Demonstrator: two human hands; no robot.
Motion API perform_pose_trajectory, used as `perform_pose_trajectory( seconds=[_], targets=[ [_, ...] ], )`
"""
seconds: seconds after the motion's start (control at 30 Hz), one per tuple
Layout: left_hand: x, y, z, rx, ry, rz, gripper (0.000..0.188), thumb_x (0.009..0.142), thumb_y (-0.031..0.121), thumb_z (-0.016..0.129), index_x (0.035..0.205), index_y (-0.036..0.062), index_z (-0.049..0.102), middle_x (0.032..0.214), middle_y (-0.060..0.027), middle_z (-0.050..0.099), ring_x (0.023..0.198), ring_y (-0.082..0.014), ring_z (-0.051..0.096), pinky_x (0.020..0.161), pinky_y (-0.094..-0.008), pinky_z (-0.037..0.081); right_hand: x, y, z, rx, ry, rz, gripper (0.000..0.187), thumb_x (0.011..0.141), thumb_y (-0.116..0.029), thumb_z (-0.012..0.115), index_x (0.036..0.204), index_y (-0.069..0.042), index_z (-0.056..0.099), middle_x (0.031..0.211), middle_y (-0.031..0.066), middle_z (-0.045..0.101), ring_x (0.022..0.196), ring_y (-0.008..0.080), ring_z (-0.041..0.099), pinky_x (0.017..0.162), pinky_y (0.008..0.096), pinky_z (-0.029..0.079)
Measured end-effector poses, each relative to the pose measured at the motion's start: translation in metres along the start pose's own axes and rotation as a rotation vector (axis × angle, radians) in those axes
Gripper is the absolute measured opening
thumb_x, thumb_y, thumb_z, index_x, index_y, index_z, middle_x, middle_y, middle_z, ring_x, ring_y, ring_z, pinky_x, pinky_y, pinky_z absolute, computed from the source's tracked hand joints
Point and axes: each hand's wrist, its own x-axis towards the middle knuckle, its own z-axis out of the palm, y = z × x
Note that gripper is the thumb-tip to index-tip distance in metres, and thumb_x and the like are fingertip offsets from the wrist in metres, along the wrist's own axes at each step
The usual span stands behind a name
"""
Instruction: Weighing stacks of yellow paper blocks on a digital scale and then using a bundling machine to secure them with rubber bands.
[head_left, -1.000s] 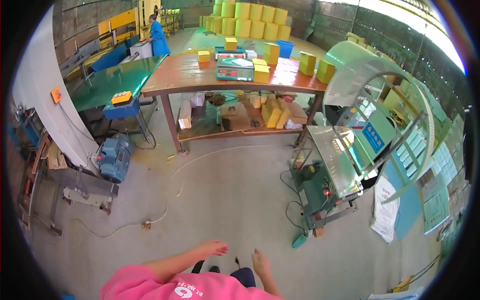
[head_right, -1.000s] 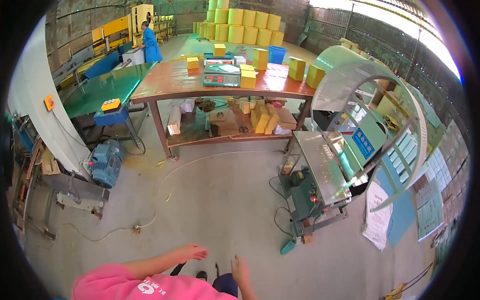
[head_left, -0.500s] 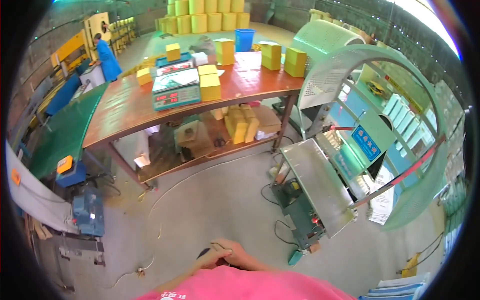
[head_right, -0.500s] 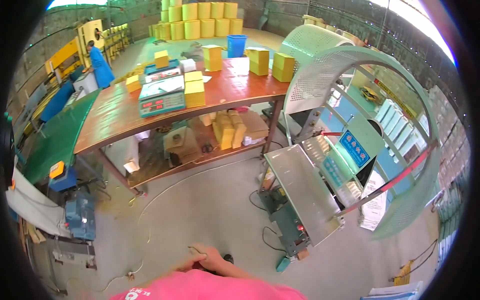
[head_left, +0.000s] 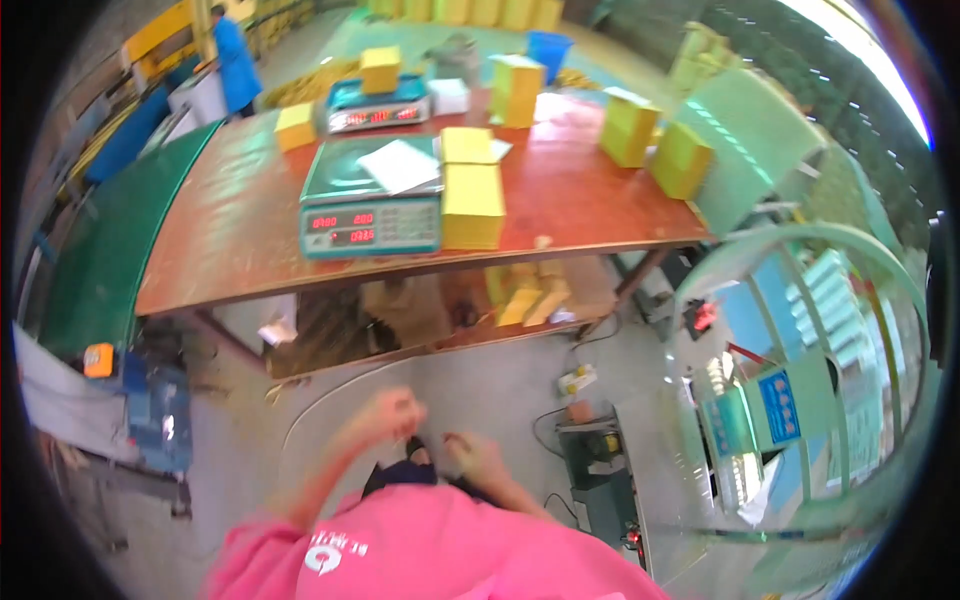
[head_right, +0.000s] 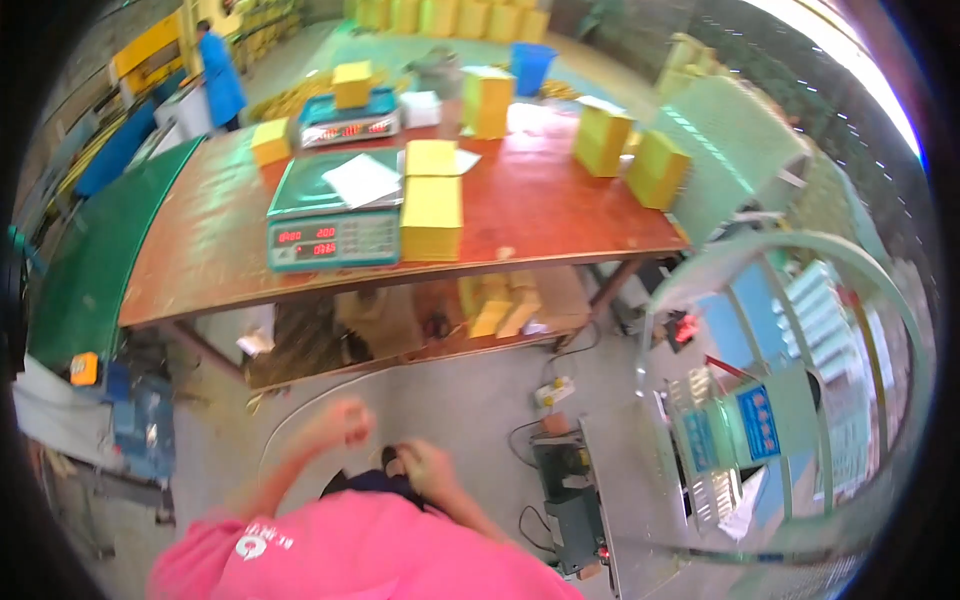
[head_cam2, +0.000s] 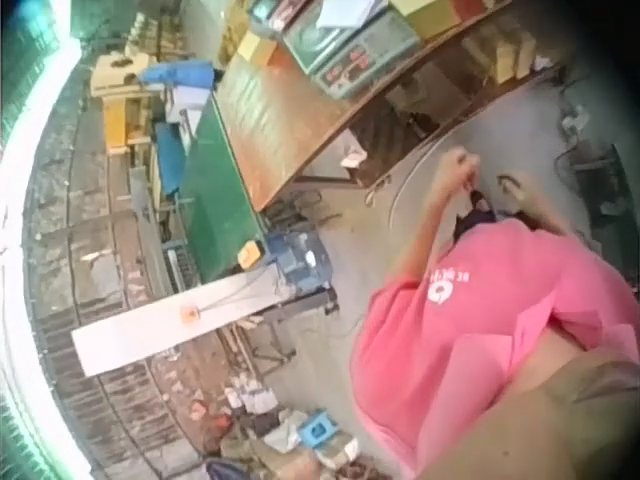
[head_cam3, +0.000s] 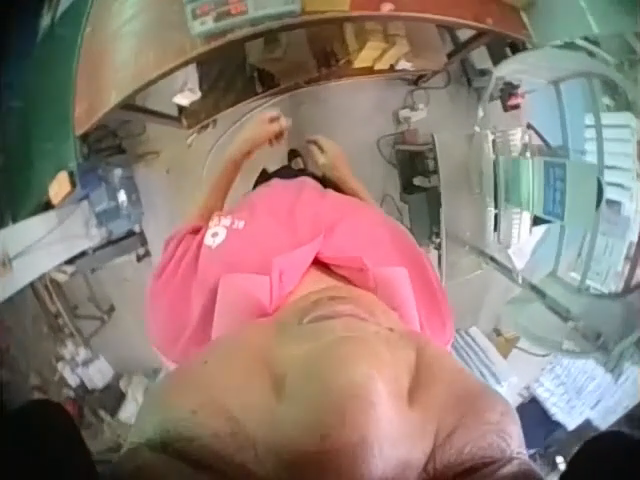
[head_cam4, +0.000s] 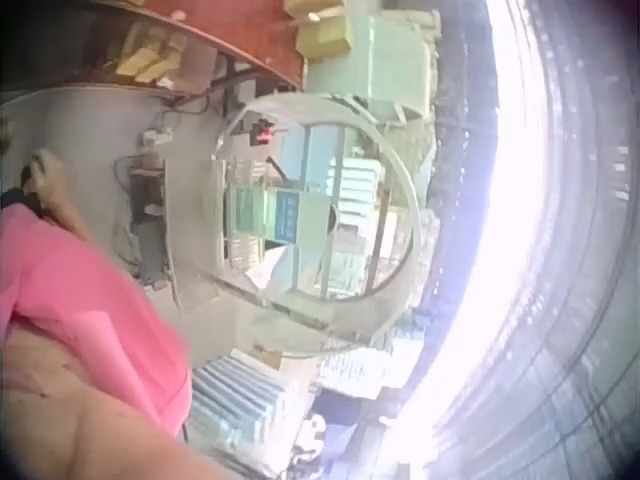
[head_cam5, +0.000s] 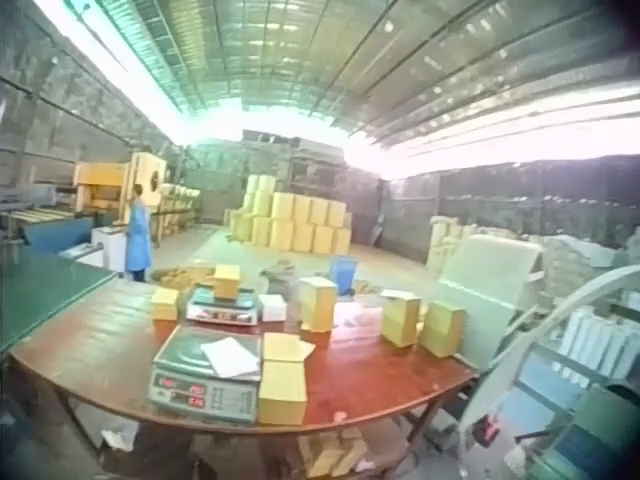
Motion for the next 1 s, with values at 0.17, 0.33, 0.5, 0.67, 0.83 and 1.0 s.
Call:
perform_pose_trajectory(
  seconds=[0.17, 0.33, 0.5, 0.67, 0.83, 1.0],
  targets=[
    [0.083, 0.135, -0.125, -0.148, 0.256, 0.206, 0.021, 0.095, 0.021, 0.056, 0.090, 0.0016, 0.060, 0.085, -0.0074, 0.065, 0.070, -0.0130, 0.061, 0.059, -0.0259, 0.050, 0.126, -0.038, -0.061, 0.172, 0.105, -0.089, 0.017, 0.090, -0.006, 0.058, 0.104, 0.000, 0.066, 0.088, 0.0123, 0.068, 0.079, 0.0171, 0.066, 0.073, 0.0292, 0.051],
    [0.184, 0.200, -0.191, -0.273, 0.370, 0.319, 0.019, 0.096, 0.019, 0.056, 0.096, 0.0006, 0.061, 0.097, -0.0075, 0.064, 0.084, -0.0126, 0.061, 0.070, -0.0282, 0.052, 0.274, -0.091, -0.129, 0.059, 0.197, -0.394, 0.018, 0.090, -0.006, 0.059, 0.106, 0.001, 0.064, 0.090, 0.0146, 0.067, 0.077, 0.0205, 0.065, 0.071, 0.0310, 0.051],
    [0.264, 0.207, -0.225, -0.252, 0.520, 0.315, 0.020, 0.094, 0.019, 0.059, 0.098, 0.0001, 0.061, 0.093, -0.0069, 0.064, 0.080, -0.0136, 0.062, 0.068, -0.0282, 0.053, 0.411, -0.131, -0.156, -0.245, 0.226, -0.459, 0.021, 0.089, -0.018, 0.065, 0.102, -0.002, 0.066, 0.089, 0.0148, 0.066, 0.075, 0.0273, 0.063, 0.067, 0.0359, 0.050],
    [0.298, 0.189, -0.241, -0.333, 0.665, 0.140, 0.019, 0.092, 0.017, 0.060, 0.097, -0.0008, 0.060, 0.090, -0.0088, 0.064, 0.078, -0.0153, 0.063, 0.068, -0.0275, 0.053, 0.505, -0.132, -0.145, -0.454, 0.098, -0.496, 0.023, 0.085, -0.026, 0.068, 0.092, -0.004, 0.066, 0.085, 0.0128, 0.064, 0.075, 0.0299, 0.062, 0.064, 0.0403, 0.048],
    [0.296, 0.193, -0.241, -0.400, 0.716, 0.085, 0.021, 0.094, 0.020, 0.061, 0.097, -0.0002, 0.060, 0.090, -0.0094, 0.064, 0.078, -0.0156, 0.063, 0.070, -0.0271, 0.054, 0.535, -0.127, -0.130, -0.274, 0.000, -0.622, 0.014, 0.078, -0.013, 0.071, 0.083, -0.004, 0.061, 0.080, 0.0123, 0.061, 0.073, 0.0308, 0.061, 0.062, 0.0392, 0.048],
    [0.297, 0.197, -0.242, -0.475, 0.738, 0.092, 0.026, 0.093, 0.026, 0.065, 0.092, 0.0004, 0.062, 0.087, -0.0080, 0.065, 0.077, -0.0138, 0.065, 0.068, -0.0257, 0.056, 0.525, -0.145, -0.122, -0.094, -0.024, -0.690, 0.011, 0.077, -0.001, 0.068, 0.083, -0.003, 0.058, 0.084, 0.0126, 0.063, 0.073, 0.0323, 0.062, 0.061, 0.0374, 0.050]
  ],
)
